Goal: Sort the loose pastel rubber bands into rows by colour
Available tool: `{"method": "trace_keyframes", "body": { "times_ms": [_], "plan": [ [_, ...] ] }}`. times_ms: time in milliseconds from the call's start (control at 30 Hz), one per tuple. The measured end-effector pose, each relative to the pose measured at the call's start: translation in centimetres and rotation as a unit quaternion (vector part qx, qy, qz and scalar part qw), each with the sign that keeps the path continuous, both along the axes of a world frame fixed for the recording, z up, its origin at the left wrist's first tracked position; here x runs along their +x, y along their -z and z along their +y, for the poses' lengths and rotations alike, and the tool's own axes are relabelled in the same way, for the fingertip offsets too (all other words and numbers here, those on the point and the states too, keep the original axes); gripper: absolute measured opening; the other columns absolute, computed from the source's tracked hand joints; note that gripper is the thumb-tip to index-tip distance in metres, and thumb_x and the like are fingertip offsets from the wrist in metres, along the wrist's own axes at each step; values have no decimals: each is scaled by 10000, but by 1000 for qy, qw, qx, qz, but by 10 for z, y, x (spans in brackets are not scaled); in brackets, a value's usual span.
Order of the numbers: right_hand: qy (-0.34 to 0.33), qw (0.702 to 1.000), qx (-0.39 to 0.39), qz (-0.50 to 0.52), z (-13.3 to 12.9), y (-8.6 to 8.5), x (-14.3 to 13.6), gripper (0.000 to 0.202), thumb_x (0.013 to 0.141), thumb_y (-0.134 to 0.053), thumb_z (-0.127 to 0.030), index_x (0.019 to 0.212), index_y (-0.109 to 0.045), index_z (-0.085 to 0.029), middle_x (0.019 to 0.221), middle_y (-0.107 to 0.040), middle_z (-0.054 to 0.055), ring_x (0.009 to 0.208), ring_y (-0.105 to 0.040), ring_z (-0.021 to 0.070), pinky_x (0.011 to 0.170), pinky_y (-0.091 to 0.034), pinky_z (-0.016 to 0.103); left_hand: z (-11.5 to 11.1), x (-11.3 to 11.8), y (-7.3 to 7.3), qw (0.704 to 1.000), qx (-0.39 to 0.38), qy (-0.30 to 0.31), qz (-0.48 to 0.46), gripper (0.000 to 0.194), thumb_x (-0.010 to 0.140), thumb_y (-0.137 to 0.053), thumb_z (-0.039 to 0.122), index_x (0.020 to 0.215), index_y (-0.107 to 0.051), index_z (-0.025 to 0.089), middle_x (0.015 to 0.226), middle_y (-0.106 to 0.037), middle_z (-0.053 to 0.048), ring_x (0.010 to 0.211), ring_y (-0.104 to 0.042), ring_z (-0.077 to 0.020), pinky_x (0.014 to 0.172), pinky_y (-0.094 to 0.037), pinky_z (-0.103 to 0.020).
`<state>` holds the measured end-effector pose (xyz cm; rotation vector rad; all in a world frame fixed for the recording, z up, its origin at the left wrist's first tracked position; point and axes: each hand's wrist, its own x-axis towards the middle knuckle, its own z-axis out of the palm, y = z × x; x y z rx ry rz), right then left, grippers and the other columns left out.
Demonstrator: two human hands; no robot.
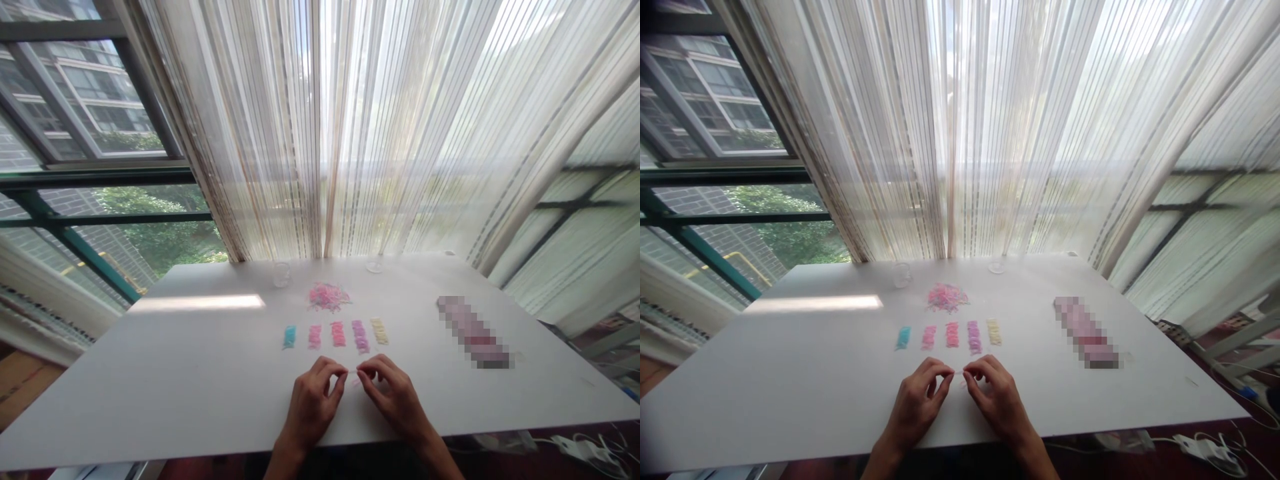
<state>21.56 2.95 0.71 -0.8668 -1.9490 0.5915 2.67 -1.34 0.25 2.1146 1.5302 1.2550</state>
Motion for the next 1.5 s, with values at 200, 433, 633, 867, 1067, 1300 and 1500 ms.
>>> {"method": "trace_keyframes", "body": {
  "times_ms": [200,433,633,867,1067,1300,1500],
  "plan": [
    [2,1000,5,8,1,2,-1,126,975,-589,-258,886,-669,-219,780,-649,21,696,-624,162,633,-516,250,0,0,0,1000,-3,-8,-9,112,974,-547,198,943,-653,212,882,-678,-14,609,-575,-96,590,-484,-198],
    [-2,1000,0,8,1,4,-1,96,962,-604,-216,891,-667,-223,790,-647,13,710,-623,157,645,-512,241,0,0,3,1000,-7,-7,-15,75,957,-607,250,992,-664,217,921,-691,-22,624,-588,-104,577,-498,-203],
    [-15,1000,2,4,0,5,-1,99,960,-596,-195,899,-669,-221,804,-648,19,723,-631,159,677,-526,251,0,-1,5,1000,-10,1,-14,83,974,-590,246,974,-670,225,906,-687,-13,608,-572,-98,595,-496,-208],
    [-13,1000,3,-2,2,8,-1,97,953,-600,-181,899,-669,-223,807,-649,14,727,-634,158,679,-524,250,-1,0,3,1000,-5,2,-14,73,962,-607,248,987,-671,224,903,-684,-12,578,-549,-91,575,-487,-204],
    [-14,1000,-5,-2,2,6,-1,75,946,-610,-187,965,-670,-229,836,-653,18,741,-641,159,681,-534,250,0,0,4,1000,-2,2,-14,87,978,-585,241,948,-665,221,880,-678,-10,590,-562,-96,578,-486,-208],
    [-15,1000,4,7,3,8,-1,75,951,-593,-181,945,-652,-227,834,-647,14,719,-625,149,677,-537,244,1,1,2,1000,10,1,-16,116,996,-569,256,937,-663,220,875,-679,-12,599,-574,-97,570,-485,-203],
    [-5,1000,10,7,3,9,-1,67,952,-595,-187,931,-646,-224,830,-650,16,713,-621,150,668,-531,245,1,0,4,1000,6,-2,-12,113,1001,-560,257,957,-658,221,896,-679,-18,611,-579,-102,586,-489,-209]
  ]
}}
